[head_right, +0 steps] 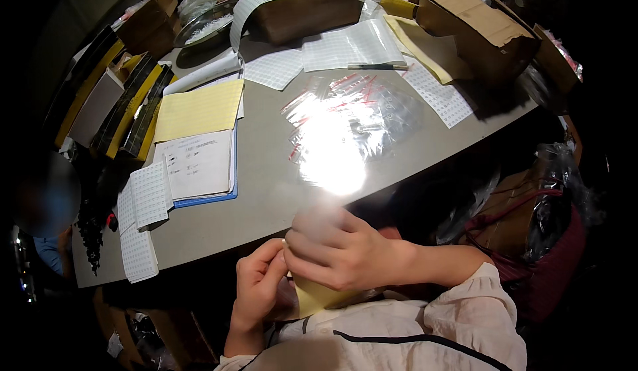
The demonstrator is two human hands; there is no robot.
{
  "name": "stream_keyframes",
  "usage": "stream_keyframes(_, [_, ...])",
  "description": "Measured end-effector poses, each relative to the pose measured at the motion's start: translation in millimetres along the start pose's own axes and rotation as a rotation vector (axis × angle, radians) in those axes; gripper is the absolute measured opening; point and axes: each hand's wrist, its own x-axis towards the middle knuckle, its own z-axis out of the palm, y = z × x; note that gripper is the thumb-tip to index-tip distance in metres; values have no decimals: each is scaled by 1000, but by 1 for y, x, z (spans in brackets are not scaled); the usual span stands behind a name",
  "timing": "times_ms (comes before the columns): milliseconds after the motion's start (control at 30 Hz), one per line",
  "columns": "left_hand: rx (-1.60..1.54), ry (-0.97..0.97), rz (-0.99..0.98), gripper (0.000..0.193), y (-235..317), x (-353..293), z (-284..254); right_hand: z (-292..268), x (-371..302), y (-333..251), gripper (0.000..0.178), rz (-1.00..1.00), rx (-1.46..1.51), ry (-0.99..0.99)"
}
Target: The person places small items into clear plastic bags and seals them. They then place the sealed bags into a yellow padded envelope. The person repeats this process with multiple items and bags.
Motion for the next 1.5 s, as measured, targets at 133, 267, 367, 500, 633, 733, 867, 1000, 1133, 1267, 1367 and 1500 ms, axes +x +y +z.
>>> stream_keyframes(133, [74, 113, -80, 17, 6, -3, -4, -10, -6, 19, 25, 269, 228, -42])
stream_keyframes(267, [314, 170, 33, 11, -7, -10, -10, -12, -22, 30, 25, 571, 151, -244])
stream_keyframes(367, [398, 165, 117, 11, -7, -13, -2, -12, -10, 14, 24, 503, 344, -151])
stream_keyframes(500, [532, 209, 441, 17, -4, -2, 6, -15, -3, 20, 26, 607, 775, -201])
stream_keyframes(633, [687, 172, 542, 23, 6, 9, 10, -2, 8, 63, 21, 561, 597, -209])
stream_keyframes(733, [787, 102, 609, 16, 5, 22, 16, 2, 15, 77, 14, 535, 442, -450])
stream_keyframes(867, [894, 43, 605, 8, -8, 22, 18, 12, 16, 82, 20, 522, 259, -486])
stream_keyframes(1000, [944, 50, 565, 10, -4, 16, 12, 2, 32, 80, 28, 638, 74, -559])
stream_keyframes(1133, [817, 101, 540, 15, 5, 5, 3, -1, 17, 72, 28, 511, 176, -435])
stream_keyframes(1267, [464, 169, 584, 13, 3, -10, -17, -7, -1, 37, 47, 323, 177, -380])
stream_keyframes(1367, [218, 214, 414, 18, 5, -28, -28, -25, -8, 22, 26, 345, 385, -485])
stream_keyframes(1500, [-50, 376, 113, 24, 1, -37, -25, -33, -18, 31, 30, 513, 615, -365])
